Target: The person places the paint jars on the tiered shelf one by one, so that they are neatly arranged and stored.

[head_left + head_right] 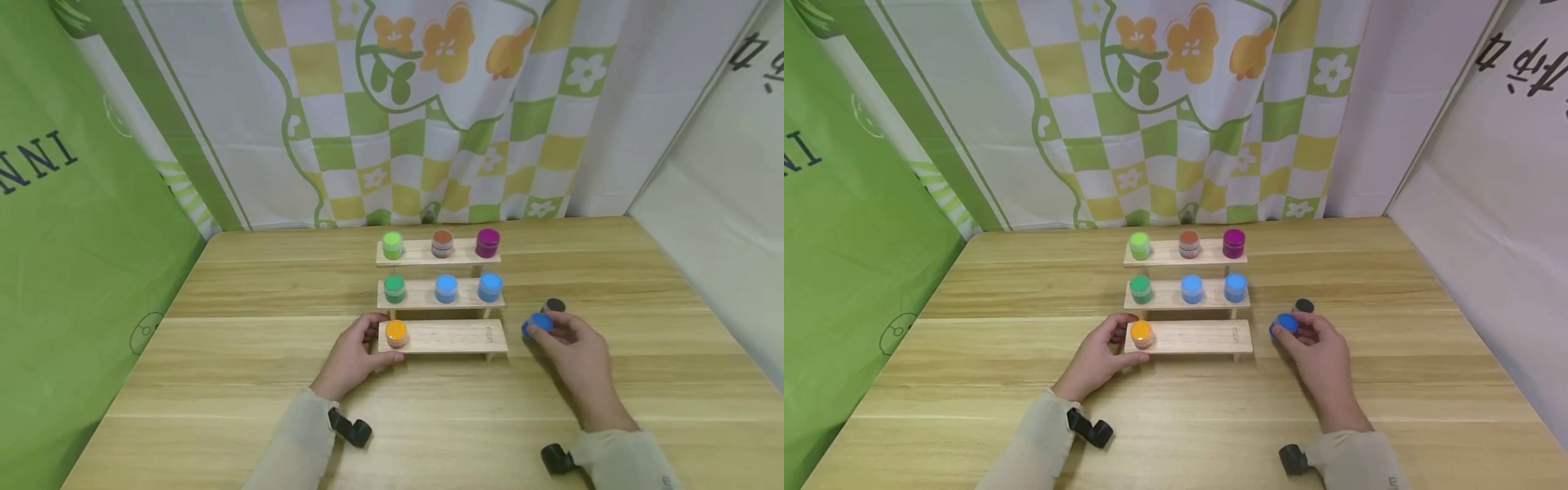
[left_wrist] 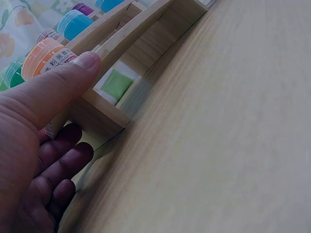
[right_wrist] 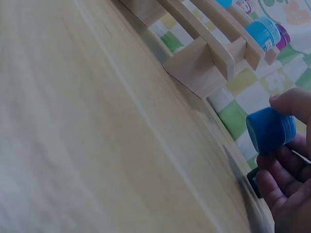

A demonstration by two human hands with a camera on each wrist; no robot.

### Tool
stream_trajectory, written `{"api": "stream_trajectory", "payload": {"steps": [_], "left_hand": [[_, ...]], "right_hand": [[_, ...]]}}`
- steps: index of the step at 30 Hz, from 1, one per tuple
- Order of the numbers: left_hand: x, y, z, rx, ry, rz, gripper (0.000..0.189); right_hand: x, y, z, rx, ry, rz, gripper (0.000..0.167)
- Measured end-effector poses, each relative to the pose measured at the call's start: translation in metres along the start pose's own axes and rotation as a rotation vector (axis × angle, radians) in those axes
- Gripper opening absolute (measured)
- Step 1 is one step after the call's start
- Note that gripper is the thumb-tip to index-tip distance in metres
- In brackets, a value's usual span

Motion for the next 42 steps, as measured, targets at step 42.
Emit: {"api": "stream_trajectory", "payload": {"steps": [42], "left_hand": [[0.001, 0.001, 0.002, -0.008, 0.007, -0.012, 0.067]], "right_hand": [[0.036, -0.02, 0.037, 0.073, -0.04, -0.274, 0.043]]}}
Point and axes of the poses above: each hand's wrist, its own y-axis towards the middle knuckle, its own z-axis out of the palm, x = y × z, the point moved 1 cm from there along y, towards the middle knuckle, and after that the axes turned 2 degrees about x, right-handed, at the moved point
